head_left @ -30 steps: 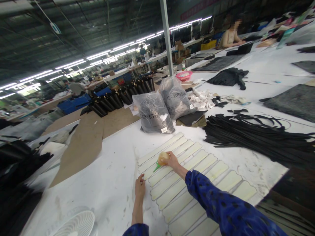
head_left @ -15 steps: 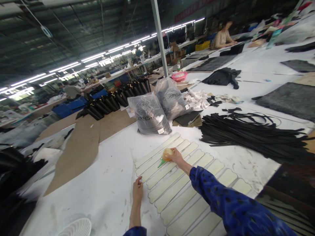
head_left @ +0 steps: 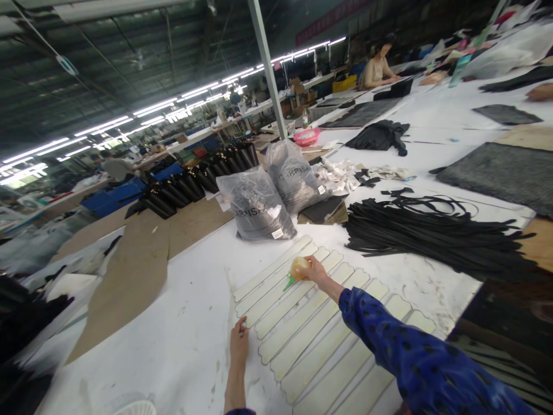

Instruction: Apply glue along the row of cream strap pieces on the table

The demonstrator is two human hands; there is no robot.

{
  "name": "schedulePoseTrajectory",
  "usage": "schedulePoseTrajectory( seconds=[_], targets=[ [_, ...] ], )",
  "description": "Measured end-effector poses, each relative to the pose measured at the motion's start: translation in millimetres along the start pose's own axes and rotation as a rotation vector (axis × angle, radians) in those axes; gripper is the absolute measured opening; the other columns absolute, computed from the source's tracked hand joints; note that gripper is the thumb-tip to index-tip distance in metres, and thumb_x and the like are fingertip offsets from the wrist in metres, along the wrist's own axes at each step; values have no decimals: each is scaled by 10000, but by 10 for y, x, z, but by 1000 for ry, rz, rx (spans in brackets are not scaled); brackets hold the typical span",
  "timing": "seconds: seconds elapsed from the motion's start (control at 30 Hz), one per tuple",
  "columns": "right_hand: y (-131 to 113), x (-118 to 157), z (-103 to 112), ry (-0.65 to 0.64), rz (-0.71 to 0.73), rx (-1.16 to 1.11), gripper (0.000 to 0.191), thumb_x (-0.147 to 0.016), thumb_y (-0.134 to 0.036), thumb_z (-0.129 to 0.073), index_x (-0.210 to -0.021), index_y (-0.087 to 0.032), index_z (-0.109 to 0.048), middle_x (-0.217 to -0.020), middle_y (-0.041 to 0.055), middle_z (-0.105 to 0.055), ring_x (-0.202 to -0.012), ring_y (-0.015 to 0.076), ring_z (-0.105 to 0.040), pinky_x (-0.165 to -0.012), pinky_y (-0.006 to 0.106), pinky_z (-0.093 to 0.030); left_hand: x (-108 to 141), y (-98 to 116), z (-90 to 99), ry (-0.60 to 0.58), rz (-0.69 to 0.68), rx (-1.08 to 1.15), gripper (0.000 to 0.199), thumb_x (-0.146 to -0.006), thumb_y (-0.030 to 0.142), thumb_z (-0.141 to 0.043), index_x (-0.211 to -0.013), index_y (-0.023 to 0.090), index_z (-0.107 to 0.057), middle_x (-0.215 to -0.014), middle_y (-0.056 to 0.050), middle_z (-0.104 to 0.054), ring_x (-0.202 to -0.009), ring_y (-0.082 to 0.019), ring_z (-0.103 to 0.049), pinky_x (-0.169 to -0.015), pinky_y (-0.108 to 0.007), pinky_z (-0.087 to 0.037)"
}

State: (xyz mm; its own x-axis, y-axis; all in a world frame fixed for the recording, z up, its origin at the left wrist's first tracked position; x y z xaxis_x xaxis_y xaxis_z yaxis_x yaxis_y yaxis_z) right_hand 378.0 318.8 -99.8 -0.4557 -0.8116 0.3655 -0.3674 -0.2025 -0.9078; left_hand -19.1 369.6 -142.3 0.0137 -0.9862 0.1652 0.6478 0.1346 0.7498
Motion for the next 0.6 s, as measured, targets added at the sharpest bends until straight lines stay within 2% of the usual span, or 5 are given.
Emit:
schedulePoseTrajectory(
  seconds=[0.37,0.6],
  targets=[
    [-147,-94,345,59,-4,20,566,-531,-283,-810,-979,-219,-470,-847,9,-625,-811,277,-647,-709,506,-546,17,48,17,-15,9,1,449,-671,211,-473,-1085,141,-633,-765,-21,-550,-769,-177,-567,-766,-305,-478],
    [-229,-169,578,109,26,12,557,-535,-280,-804,-981,-218,-477,-911,22,-628,-838,276,-645,-695,498,-553,39,81,22,-17,14,2,450,-670,212,-469,-1084,146,-636,-765,-22,-545,-764,-176,-564,-768,-308,-479]
  ],
)
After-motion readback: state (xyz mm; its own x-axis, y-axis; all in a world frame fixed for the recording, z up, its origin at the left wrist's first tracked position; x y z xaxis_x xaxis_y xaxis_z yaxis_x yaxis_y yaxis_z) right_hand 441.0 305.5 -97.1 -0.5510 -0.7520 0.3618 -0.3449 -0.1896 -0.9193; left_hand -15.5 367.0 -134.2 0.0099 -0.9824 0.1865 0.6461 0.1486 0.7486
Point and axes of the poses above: each hand's wrist, its own x-axis away from the middle knuckle, its own z-axis out of the back of the hand, y = z × x, the point moved 10 cm from there along -x, towards the middle knuckle
